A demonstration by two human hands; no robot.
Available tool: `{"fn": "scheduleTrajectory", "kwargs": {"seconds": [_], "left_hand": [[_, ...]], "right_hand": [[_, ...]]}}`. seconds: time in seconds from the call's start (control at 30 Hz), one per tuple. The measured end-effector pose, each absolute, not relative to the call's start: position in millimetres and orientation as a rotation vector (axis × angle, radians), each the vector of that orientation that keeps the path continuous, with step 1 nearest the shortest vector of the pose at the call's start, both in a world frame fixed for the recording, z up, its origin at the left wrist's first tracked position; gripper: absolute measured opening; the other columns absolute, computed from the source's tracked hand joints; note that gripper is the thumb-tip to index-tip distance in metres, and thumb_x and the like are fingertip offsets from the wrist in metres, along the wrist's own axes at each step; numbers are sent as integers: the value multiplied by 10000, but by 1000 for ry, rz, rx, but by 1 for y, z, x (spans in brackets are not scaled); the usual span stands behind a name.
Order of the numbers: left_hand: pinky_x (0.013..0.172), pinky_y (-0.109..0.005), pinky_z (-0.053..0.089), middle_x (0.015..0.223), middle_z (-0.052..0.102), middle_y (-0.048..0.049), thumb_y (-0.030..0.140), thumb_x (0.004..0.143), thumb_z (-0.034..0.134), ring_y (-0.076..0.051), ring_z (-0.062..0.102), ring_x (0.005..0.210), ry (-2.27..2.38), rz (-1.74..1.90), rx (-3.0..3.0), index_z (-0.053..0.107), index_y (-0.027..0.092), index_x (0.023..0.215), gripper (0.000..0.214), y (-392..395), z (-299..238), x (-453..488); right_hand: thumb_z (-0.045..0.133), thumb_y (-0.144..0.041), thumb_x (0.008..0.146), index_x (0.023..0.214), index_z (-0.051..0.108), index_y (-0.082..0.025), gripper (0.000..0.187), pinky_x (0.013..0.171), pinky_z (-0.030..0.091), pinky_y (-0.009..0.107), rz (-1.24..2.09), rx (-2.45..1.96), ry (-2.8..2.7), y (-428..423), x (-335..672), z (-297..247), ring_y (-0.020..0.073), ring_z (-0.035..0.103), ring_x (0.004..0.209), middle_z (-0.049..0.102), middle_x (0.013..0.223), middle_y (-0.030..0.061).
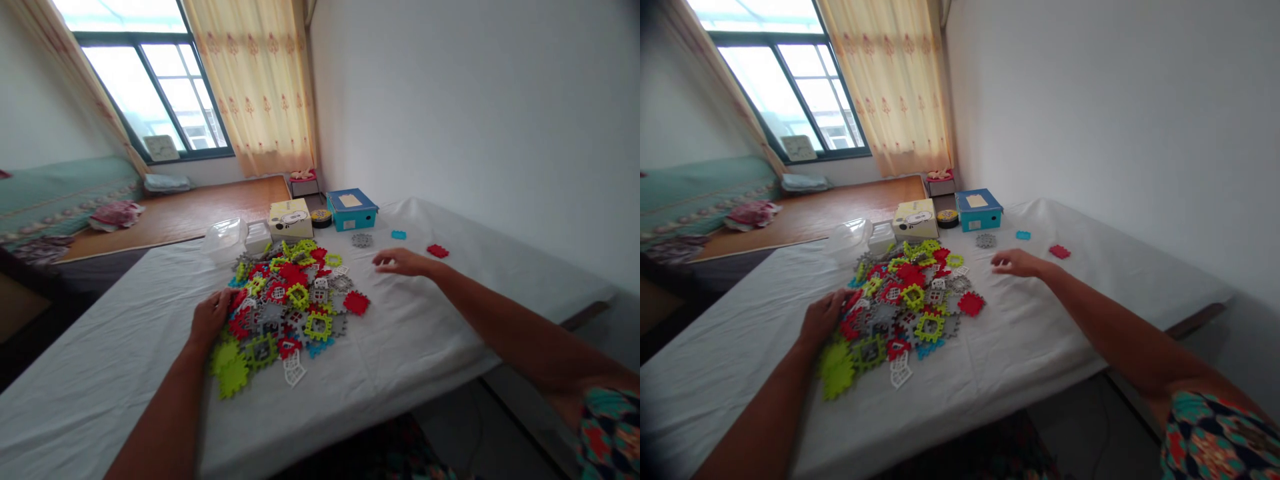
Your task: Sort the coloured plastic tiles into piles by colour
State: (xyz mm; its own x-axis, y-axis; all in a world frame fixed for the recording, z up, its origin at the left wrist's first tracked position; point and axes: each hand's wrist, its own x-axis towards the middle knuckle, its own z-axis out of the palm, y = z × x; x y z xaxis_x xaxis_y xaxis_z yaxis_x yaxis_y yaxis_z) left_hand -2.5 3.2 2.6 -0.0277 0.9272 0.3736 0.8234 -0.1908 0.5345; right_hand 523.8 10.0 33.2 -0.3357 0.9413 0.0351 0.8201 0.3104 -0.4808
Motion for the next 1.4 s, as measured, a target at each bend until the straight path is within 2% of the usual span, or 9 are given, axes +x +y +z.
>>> {"fn": "scheduleTrajectory", "kwargs": {"seconds": [0.07,0.17,0.37,0.47,0.67,0.87,0.97,1.13,1.4], "left_hand": [[845,-303,495,989,743,-49,529,880,326,-231,666,962,1892,1025,2073,739,204,975,534,2,2,-3],[861,-305,491,1006,741,-50,528,878,327,-228,668,956,1890,1019,2070,739,200,972,535,1,3,-2],[815,-292,500,981,745,-38,528,873,332,-227,668,949,1899,995,2075,741,220,968,521,3,3,-3],[793,-277,506,981,746,-22,525,868,353,-222,670,944,1901,989,2092,741,232,975,497,4,2,-5],[807,-266,505,976,747,-7,506,870,353,-213,674,924,1888,970,2120,741,238,973,482,6,2,-8],[825,-281,501,995,743,-26,518,867,349,-225,665,959,1920,995,2067,743,225,974,502,4,3,-4],[843,-290,498,995,743,-35,520,869,338,-222,667,932,1904,1008,2059,742,212,964,517,2,5,0],[873,-285,481,1005,739,-41,508,883,327,-206,659,939,1872,1003,2072,736,200,961,517,2,3,0],[860,-283,477,990,738,-45,500,896,321,-198,658,913,1865,1010,2059,736,198,959,517,-1,4,2]], "right_hand": [[676,-536,727,1096,626,-199,502,733,504,286,788,-1363,-2466,-6,484,37,190,631,846,657,1067,71],[758,-491,646,1166,584,-165,638,752,497,303,684,-1274,-2564,-34,444,36,203,619,852,633,1080,100],[743,-415,705,1161,631,-198,517,817,498,303,685,-1162,-2492,-42,456,31,192,615,928,655,1062,72],[792,-410,658,1132,655,-203,535,761,520,280,506,-1516,-2147,-24,504,38,184,625,903,669,1043,61],[566,-371,909,1152,593,-169,318,824,521,380,165,-1942,-1698,-19,611,44,196,606,969,605,1144,88],[701,-492,712,1083,651,-160,500,840,494,417,-99,-2230,-1509,-9,647,19,299,598,1018,642,1122,155],[664,-406,752,1110,648,-161,435,933,455,434,-132,-2047,-1735,18,614,21,297,561,1121,614,1214,160],[578,-376,840,1139,650,-215,346,798,517,304,366,-1350,-2258,35,490,33,182,660,876,685,1096,71],[674,-326,804,1191,635,-207,406,970,425,402,340,-1056,-2353,41,349,15,243,594,1086,665,1146,110]]}}
